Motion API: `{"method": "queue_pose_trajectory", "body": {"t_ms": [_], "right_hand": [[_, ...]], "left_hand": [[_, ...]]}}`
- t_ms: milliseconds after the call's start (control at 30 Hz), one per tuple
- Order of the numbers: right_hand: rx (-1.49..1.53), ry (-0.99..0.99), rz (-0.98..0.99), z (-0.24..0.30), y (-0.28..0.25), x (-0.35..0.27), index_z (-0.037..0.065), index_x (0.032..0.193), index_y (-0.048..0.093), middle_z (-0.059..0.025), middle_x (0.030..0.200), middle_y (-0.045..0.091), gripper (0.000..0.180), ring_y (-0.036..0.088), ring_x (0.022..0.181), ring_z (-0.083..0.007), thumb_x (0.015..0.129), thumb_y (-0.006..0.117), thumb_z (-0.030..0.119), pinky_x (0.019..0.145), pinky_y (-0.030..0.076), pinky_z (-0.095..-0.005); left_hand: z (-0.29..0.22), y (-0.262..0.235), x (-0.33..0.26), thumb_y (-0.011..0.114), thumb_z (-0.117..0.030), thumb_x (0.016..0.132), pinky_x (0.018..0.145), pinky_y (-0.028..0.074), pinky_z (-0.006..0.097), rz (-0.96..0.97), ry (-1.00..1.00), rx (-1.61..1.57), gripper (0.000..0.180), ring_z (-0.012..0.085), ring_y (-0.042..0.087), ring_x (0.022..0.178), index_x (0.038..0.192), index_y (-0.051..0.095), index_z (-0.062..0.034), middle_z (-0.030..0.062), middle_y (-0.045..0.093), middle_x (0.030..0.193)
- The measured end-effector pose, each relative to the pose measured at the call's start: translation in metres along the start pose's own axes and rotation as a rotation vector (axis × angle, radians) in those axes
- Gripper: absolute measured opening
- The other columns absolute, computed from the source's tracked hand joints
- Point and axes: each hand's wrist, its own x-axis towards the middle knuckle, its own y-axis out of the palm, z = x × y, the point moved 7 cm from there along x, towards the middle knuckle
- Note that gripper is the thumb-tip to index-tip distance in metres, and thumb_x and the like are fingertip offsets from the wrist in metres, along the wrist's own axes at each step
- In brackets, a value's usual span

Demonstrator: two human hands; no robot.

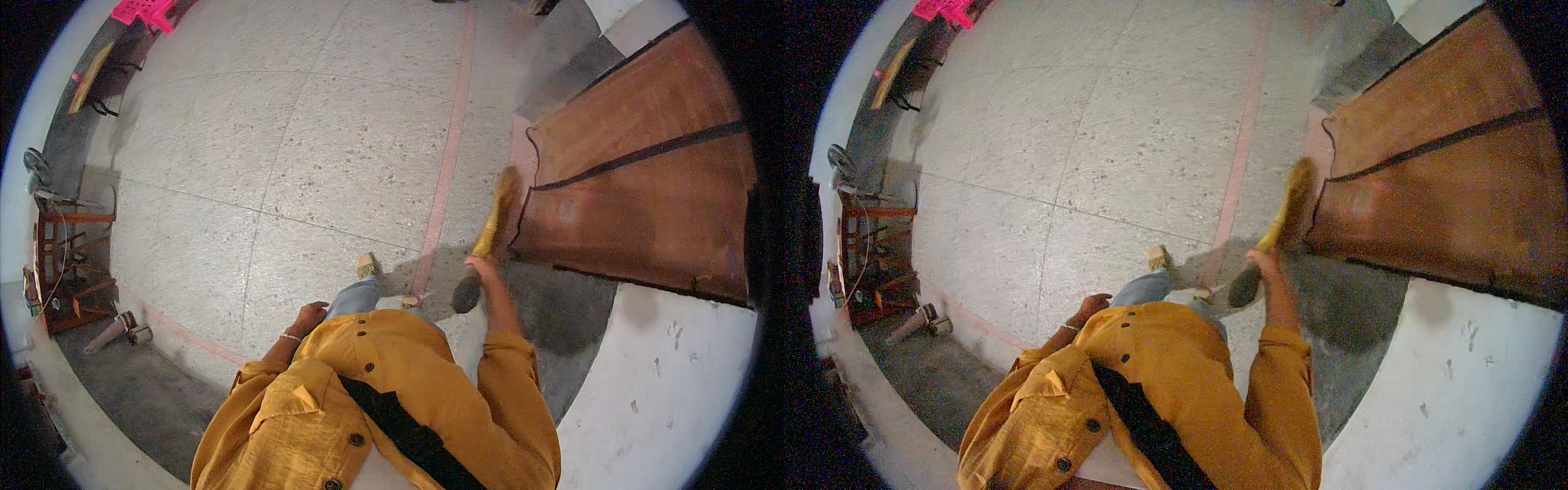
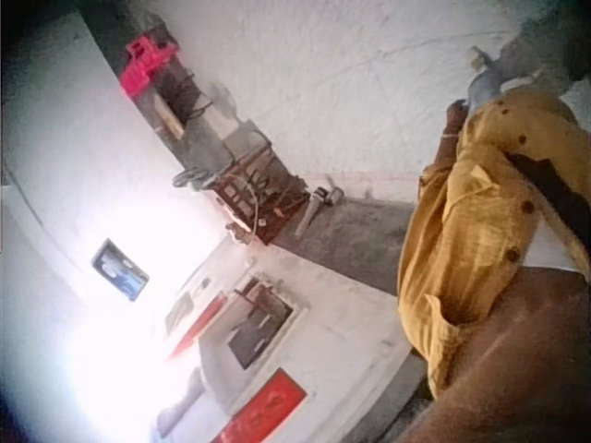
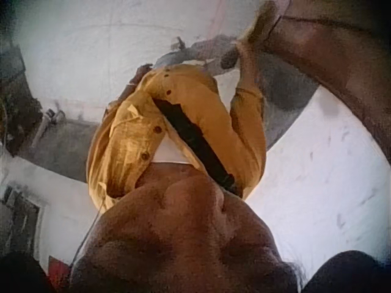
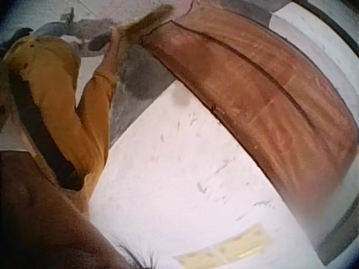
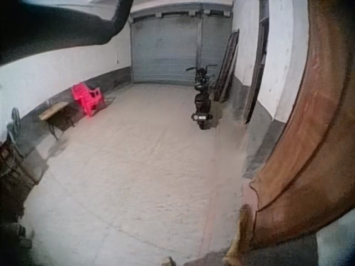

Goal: The person sweeps a tiled floor using a traditional straw broom. They move systematically across the room, sweeping debris from the center towards the edges and around obstacles like a scooter and a pink plastic chair.

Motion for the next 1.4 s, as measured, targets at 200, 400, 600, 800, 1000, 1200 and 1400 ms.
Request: {"method": "queue_pose_trajectory", "body": {"t_ms": [200,400,600,800,1000,1200,1400], "right_hand": [[0.113,-0.265,0.284,0.049,0.164,-0.018,0.001,0.105,0.053,-0.0063,0.082,0.059,0.046,0.058,0.07,-0.0179,0.063,0.072,0.006,0.058,0.047,-0.0325],[0.313,-0.11,0.827,0.135,0.189,-0.077,0.004,0.118,0.05,-0.0043,0.081,0.059,0.054,0.057,0.071,-0.0147,0.069,0.071,0.008,0.06,0.047,-0.0304],[0.223,-0.212,0.579,0.145,0.129,-0.058,0.007,0.121,0.05,-0.0038,0.088,0.06,0.058,0.057,0.077,-0.0133,0.068,0.073,0.011,0.066,0.047,-0.0286],[0.106,-0.343,0.121,0.136,0.002,-0.002,0.005,0.117,0.05,-0.0036,0.092,0.058,0.059,0.056,0.083,-0.0164,0.063,0.074,0.009,0.068,0.047,-0.0293],[0.216,-0.203,-0.037,0.135,-0.108,0.1,0.004,0.114,0.049,-0.0065,0.095,0.059,0.054,0.058,0.082,-0.018,0.066,0.072,0.011,0.068,0.046,-0.0307],[0.012,0.057,0.07,0.178,-0.167,0.154,0.006,0.105,0.054,-0.0066,0.09,0.06,0.042,0.058,0.074,-0.0192,0.067,0.071,0.012,0.064,0.047,-0.0332],[0.04,-0.087,0.194,0.164,-0.192,0.191,0.006,0.118,0.051,-0.0053,0.091,0.06,0.05,0.058,0.076,-0.017,0.071,0.069,0.007,0.067,0.046,-0.0286]], "left_hand": [[0.06,0.002,0.011,0.052,-0.018,0.081,0.082,0.05,0.038,0.06,-0.021,-0.047,0.031,0.0315,0.062,0.09,0.108,0.061,-0.0051,0.0168,0.064,0.099],[0.025,-0.029,0.023,0.05,-0.019,0.081,0.083,0.049,0.039,0.011,-0.045,-0.113,0.031,0.0328,0.061,0.091,0.107,0.062,-0.0077,0.0175,0.063,0.1],[0.061,-0.009,0.068,0.049,-0.02,0.081,0.083,0.049,0.039,0.076,0.09,0.088,0.032,0.034,0.061,0.093,0.107,0.062,-0.0091,0.019,0.063,0.1],[0.012,-0.008,0.102,0.049,-0.018,0.08,0.081,0.05,0.037,0.084,-0.129,-0.119,0.032,0.031,0.063,0.087,0.109,0.062,-0.009,0.0187,0.065,0.094],[-0.02,0.015,0.175,0.052,-0.019,0.082,0.079,0.05,0.037,0.028,-0.085,-0.31,0.031,0.0285,0.064,0.084,0.109,0.062,-0.0088,0.0177,0.065,0.091],[-0.145,0.027,0.224,0.055,-0.015,0.085,0.074,0.051,0.036,-0.037,0.014,-0.325,0.025,0.0292,0.064,0.085,0.107,0.062,-0.008,0.0159,0.065,0.096],[-0.249,-0.005,0.243,0.054,-0.015,0.084,0.074,0.051,0.037,-0.152,0.008,-0.055,0.028,0.0308,0.064,0.083,0.109,0.06,-0.0049,0.0182,0.065,0.094]]}}
